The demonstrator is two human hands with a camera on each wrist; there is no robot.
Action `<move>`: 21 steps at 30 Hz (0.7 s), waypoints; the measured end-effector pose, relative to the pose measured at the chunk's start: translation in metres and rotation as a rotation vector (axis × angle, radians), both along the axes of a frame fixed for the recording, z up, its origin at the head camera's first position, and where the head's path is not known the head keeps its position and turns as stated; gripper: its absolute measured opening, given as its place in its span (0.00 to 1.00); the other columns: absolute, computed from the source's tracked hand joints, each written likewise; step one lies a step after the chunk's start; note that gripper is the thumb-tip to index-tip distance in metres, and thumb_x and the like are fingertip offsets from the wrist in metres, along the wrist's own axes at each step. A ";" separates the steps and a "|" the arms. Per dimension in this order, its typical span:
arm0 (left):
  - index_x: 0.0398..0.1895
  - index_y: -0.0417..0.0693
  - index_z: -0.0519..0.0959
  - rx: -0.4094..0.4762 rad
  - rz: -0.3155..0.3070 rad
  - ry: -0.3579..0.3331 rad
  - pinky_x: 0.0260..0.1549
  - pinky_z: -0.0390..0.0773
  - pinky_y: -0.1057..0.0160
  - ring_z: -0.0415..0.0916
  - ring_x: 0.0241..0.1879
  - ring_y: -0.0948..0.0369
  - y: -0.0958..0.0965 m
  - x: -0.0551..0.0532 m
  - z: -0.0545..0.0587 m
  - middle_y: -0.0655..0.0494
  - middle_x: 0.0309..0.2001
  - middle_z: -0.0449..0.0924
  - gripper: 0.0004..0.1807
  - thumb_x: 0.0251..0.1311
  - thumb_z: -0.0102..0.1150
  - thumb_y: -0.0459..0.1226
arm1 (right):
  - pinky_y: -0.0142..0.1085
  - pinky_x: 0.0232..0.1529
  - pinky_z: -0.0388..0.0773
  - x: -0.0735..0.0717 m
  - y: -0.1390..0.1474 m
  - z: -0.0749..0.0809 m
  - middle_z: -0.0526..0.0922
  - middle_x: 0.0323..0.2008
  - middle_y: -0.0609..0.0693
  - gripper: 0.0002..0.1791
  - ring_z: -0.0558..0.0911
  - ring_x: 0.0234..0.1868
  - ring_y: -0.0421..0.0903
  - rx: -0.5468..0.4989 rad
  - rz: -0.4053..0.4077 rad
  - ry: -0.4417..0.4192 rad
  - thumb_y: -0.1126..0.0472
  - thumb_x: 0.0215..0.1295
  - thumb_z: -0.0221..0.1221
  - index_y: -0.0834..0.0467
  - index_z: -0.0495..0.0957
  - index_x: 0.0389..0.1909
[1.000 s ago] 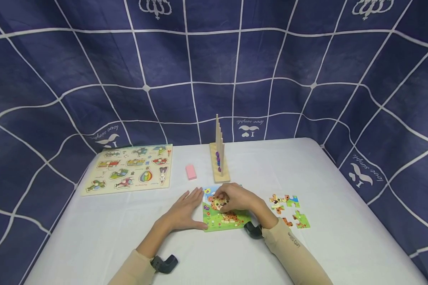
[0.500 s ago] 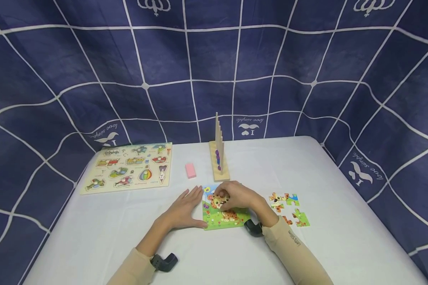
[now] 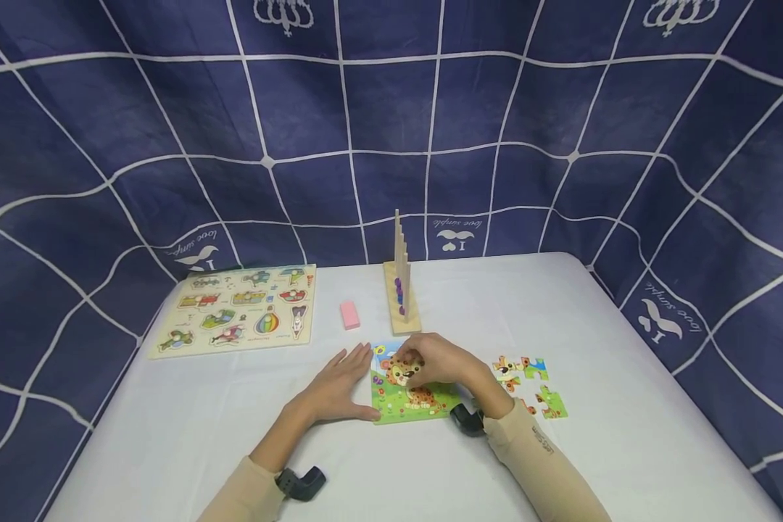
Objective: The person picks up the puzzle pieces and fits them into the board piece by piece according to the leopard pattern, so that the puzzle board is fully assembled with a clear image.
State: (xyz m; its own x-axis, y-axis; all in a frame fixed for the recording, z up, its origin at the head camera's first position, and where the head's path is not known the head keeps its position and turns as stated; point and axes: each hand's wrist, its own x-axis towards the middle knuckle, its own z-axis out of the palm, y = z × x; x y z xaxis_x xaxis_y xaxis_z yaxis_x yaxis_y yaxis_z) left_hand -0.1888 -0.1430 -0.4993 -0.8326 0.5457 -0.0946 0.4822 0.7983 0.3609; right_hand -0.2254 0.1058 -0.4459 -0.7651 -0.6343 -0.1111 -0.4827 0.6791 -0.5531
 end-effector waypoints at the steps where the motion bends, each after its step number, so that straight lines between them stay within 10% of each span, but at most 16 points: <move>1: 0.77 0.43 0.47 0.003 0.000 0.000 0.78 0.40 0.51 0.39 0.79 0.56 0.000 0.000 0.000 0.52 0.79 0.41 0.69 0.41 0.55 0.77 | 0.34 0.45 0.78 0.000 0.002 0.000 0.83 0.40 0.47 0.26 0.77 0.41 0.42 0.002 -0.003 0.002 0.58 0.46 0.75 0.58 0.82 0.49; 21: 0.77 0.43 0.47 0.003 0.005 0.003 0.78 0.40 0.51 0.39 0.79 0.56 0.000 0.000 -0.001 0.51 0.79 0.41 0.69 0.40 0.55 0.78 | 0.36 0.42 0.76 0.009 0.098 0.000 0.81 0.40 0.46 0.30 0.76 0.40 0.44 0.017 -0.217 -0.027 0.57 0.42 0.77 0.58 0.80 0.50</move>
